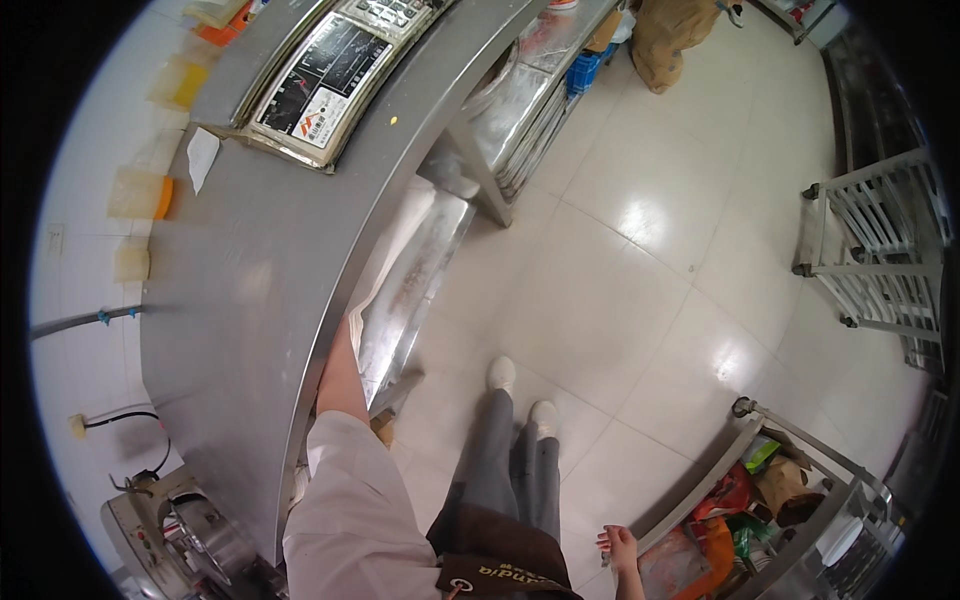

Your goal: The person prepares two baking trays by covering them with parchment paper, then uses a whisk to mix eggs in a metal bowl placed on a scale.

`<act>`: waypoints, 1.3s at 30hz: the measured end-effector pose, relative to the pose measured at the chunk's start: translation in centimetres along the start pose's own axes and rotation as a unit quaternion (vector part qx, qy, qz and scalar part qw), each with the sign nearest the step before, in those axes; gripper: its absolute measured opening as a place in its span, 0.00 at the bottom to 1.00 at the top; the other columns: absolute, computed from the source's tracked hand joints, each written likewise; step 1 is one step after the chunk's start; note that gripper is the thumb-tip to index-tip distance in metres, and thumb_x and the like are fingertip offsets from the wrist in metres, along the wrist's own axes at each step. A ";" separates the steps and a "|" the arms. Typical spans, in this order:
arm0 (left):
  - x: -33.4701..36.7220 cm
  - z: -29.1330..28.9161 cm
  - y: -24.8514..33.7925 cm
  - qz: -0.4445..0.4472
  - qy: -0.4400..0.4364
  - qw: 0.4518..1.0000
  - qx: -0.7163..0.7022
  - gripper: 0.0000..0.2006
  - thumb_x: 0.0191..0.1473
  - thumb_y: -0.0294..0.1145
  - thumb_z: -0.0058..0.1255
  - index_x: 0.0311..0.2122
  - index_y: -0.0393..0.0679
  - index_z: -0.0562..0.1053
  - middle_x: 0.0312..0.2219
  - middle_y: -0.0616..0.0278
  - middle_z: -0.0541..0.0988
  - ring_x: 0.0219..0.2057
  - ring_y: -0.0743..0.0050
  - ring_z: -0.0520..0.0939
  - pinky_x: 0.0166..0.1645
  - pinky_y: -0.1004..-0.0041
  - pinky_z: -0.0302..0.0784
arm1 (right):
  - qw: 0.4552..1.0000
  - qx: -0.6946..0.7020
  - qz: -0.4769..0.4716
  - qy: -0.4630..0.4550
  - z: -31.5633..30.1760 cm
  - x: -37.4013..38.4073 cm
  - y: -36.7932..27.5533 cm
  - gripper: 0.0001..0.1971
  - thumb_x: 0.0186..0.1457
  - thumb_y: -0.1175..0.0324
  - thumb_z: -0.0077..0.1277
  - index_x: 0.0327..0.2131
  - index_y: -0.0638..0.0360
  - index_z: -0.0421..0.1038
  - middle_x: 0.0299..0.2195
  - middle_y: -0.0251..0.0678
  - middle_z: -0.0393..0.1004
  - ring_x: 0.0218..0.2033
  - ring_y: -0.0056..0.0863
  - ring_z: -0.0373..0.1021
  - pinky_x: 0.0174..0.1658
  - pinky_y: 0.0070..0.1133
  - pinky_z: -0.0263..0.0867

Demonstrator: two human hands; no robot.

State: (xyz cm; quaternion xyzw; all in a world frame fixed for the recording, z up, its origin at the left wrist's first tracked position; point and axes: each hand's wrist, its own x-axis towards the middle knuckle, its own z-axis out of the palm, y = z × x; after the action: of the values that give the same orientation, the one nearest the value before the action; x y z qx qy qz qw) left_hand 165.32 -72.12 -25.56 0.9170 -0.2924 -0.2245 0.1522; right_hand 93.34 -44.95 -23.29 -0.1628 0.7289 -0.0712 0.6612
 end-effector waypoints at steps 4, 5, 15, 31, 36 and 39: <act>-3.7 -0.1 1.6 -0.075 0.019 0.994 0.080 0.23 0.52 0.37 0.47 0.53 0.42 0.68 0.43 0.44 0.76 0.44 0.47 0.77 0.45 0.60 0.73 | 1.000 0.015 -0.001 0.022 -1.2 -0.8 0.0 0.12 0.59 0.64 0.47 0.38 0.64 0.69 0.28 0.39 0.76 0.24 0.27 0.73 0.28 0.20 0.69; -4.8 -0.2 2.9 -0.104 0.021 0.988 0.113 0.23 0.52 0.36 0.47 0.53 0.42 0.68 0.43 0.44 0.76 0.43 0.47 0.77 0.45 0.59 0.73 | 1.000 0.015 -0.004 0.020 -1.6 -1.0 0.2 0.12 0.59 0.64 0.47 0.38 0.64 0.69 0.27 0.39 0.76 0.24 0.27 0.73 0.28 0.21 0.69; -26.5 0.1 7.4 0.242 0.142 0.946 0.162 0.25 0.41 0.25 0.50 0.50 0.44 0.70 0.46 0.56 0.75 0.46 0.55 0.75 0.55 0.59 0.63 | 0.993 -0.046 -0.110 0.009 -2.8 -1.5 2.3 0.12 0.57 0.67 0.48 0.37 0.67 0.70 0.27 0.41 0.76 0.25 0.26 0.73 0.27 0.20 0.70; -61.7 -14.1 11.8 0.610 -0.681 0.402 -0.045 0.16 0.54 0.34 0.49 0.47 0.40 0.74 0.62 0.57 0.58 0.64 0.54 0.55 0.63 0.41 0.41 | 0.877 -0.105 -0.461 0.085 -4.1 -16.0 14.7 0.42 0.41 0.57 0.64 0.59 0.59 0.56 0.57 0.43 0.62 0.57 0.43 0.61 0.57 0.32 0.58; -70.7 -16.0 11.6 0.363 -0.885 0.288 -0.042 0.18 0.57 0.27 0.43 0.52 0.30 0.68 0.58 0.51 0.64 0.58 0.60 0.66 0.61 0.64 0.59 | 0.813 0.196 -0.434 0.335 -3.0 -27.2 23.2 0.49 0.41 0.56 0.64 0.63 0.57 0.45 0.62 0.42 0.53 0.62 0.43 0.53 0.62 0.32 0.49; -77.1 -15.6 12.6 0.250 -0.927 0.272 0.055 0.19 0.58 0.27 0.42 0.53 0.29 0.66 0.55 0.53 0.68 0.56 0.63 0.68 0.60 0.68 0.61 | 0.749 0.177 -0.464 0.439 -2.3 -37.8 29.5 0.49 0.45 0.56 0.62 0.64 0.57 0.41 0.65 0.42 0.45 0.66 0.39 0.42 0.65 0.32 0.40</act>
State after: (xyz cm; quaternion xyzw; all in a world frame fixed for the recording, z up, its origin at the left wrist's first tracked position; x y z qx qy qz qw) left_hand 111.10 -33.11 17.82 -0.0235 -0.4628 -0.8573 -0.2244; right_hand 89.57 -5.07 3.11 -0.3121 0.7475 -0.5608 0.1712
